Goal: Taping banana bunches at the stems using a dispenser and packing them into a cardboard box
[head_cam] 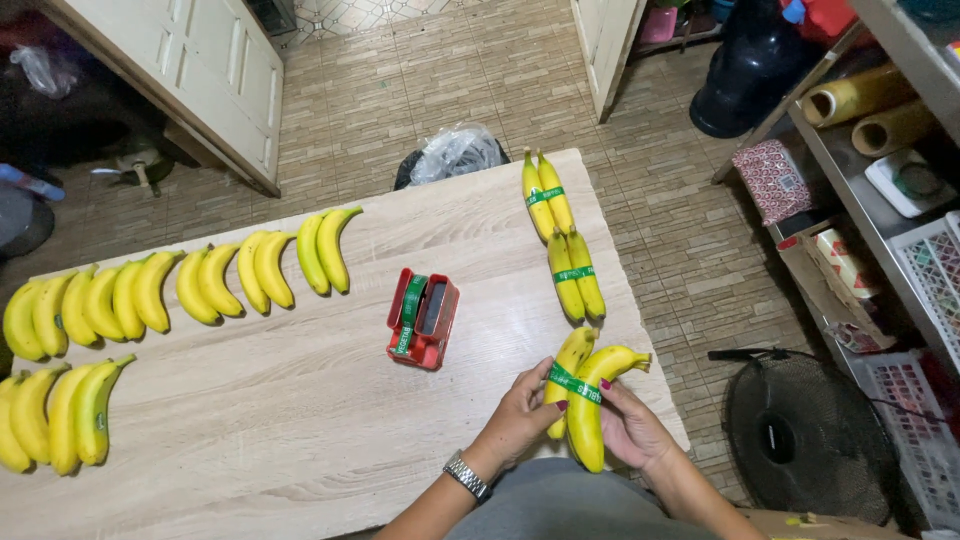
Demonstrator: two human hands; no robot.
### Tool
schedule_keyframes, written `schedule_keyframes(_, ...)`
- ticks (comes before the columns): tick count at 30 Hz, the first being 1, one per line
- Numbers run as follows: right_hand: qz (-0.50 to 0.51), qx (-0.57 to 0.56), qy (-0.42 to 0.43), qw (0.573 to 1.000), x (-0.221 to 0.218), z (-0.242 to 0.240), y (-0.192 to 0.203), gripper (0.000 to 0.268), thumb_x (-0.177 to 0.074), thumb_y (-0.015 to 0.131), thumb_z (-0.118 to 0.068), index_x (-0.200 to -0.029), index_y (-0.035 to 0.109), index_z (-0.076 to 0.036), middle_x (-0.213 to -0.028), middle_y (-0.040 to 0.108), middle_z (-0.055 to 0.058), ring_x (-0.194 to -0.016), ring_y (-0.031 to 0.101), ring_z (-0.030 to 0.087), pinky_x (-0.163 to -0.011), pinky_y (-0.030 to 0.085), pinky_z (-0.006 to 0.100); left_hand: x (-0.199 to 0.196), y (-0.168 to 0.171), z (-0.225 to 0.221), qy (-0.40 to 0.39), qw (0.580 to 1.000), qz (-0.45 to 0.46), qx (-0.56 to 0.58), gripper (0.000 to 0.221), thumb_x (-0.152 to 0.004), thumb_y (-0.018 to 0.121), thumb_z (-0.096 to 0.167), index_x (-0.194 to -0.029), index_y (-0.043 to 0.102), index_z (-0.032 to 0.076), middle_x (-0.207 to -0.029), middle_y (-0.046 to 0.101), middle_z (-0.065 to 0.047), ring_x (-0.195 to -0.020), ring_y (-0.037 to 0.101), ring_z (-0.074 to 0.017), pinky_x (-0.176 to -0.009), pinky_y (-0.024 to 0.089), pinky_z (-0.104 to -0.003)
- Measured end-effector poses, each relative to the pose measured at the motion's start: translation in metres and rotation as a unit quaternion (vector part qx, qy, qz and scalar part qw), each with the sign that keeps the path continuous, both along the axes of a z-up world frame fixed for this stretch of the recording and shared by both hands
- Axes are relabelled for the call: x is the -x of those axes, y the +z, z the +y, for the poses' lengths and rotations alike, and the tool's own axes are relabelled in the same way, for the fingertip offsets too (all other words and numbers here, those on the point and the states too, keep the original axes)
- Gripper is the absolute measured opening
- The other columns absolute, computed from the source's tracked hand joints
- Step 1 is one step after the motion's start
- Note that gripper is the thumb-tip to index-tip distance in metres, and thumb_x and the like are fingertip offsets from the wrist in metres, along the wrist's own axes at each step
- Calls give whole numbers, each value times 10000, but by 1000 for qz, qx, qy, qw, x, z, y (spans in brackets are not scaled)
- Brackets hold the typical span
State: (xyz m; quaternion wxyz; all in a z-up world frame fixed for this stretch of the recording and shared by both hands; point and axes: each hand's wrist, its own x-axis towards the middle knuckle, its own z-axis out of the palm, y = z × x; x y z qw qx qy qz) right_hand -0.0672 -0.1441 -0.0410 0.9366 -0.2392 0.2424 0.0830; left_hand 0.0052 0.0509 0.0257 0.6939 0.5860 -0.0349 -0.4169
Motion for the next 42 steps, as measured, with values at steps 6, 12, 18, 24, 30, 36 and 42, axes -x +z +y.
schedule_keyframes(6, 52, 85, 16, 995, -13, 8, 21, 399, -907, 632, -45, -1297, 549, -31, -1262, 636, 205, -1184, 603, 328, -1060, 486, 482, -9, 34, 1, -41, 999, 0, 29, 779, -911, 649, 367, -1589, 322, 168, -1476, 542, -36, -1340, 497, -140, -1144, 413, -300)
schedule_keyframes(12, 33, 118, 120, 985, -17, 17, 78, 627, -949, 472, -92, -1569, 399, -46, -1531, 511, 227, -1382, 490, 322, -1083, 467, 613, -12, 11, 10, 22, 988, 154, 26, 696, -811, 753, 132, -1450, 480, 142, -1288, 643, -127, -1200, 624, -290, -1061, 520, -460)
schedule_keyframes(18, -8, 125, 131, 984, -16, 21, 77, 532, -986, 451, -116, -1493, 464, 46, -1476, 543, 296, -1345, 530, 368, -1055, 510, 583, -8, -40, 32, 101, 957, 241, 126, 531, -838, 751, 137, -1335, 576, 77, -1172, 684, -154, -1066, 662, -287, -945, 547, -419)
schedule_keyframes(24, 7, 195, 137, 971, -12, 18, 67, 415, -1010, 481, -83, -1403, 576, 12, -1276, 644, 216, -1148, 616, 297, -922, 564, 429, -8, -14, 34, 52, 955, 214, 198, 637, -832, 759, 144, -1412, 525, 23, -1390, 628, -209, -1254, 621, -326, -1096, 493, -457)
schedule_keyframes(30, 54, 298, 184, 935, -19, 26, 57, 663, -909, 627, -172, -1534, 406, -147, -1407, 597, 139, -1238, 603, 237, -910, 571, 405, -7, 4, 25, 57, 964, 187, 179, 796, -921, 641, 310, -1598, 239, 190, -1534, 461, -148, -1362, 510, -269, -1130, 470, -446)
schedule_keyframes(36, 128, 336, 130, 924, -19, 40, 65, 884, -758, 754, -178, -1543, 352, -118, -1434, 571, 156, -1272, 598, 278, -1013, 552, 433, -1, 12, 18, 37, 969, 195, 145, 689, -997, 514, 355, -1608, 204, 276, -1521, 494, -126, -1304, 547, -254, -1004, 541, -440)
schedule_keyframes(42, 118, 254, 88, 956, -13, 36, 77, 808, -803, 693, -68, -1546, 377, -114, -1374, 572, 180, -1160, 619, 310, -962, 524, 442, 0, 10, 16, 14, 976, 188, 111, 709, -1002, 484, 400, -1627, 164, 301, -1498, 497, -64, -1239, 549, -185, -968, 528, -337)
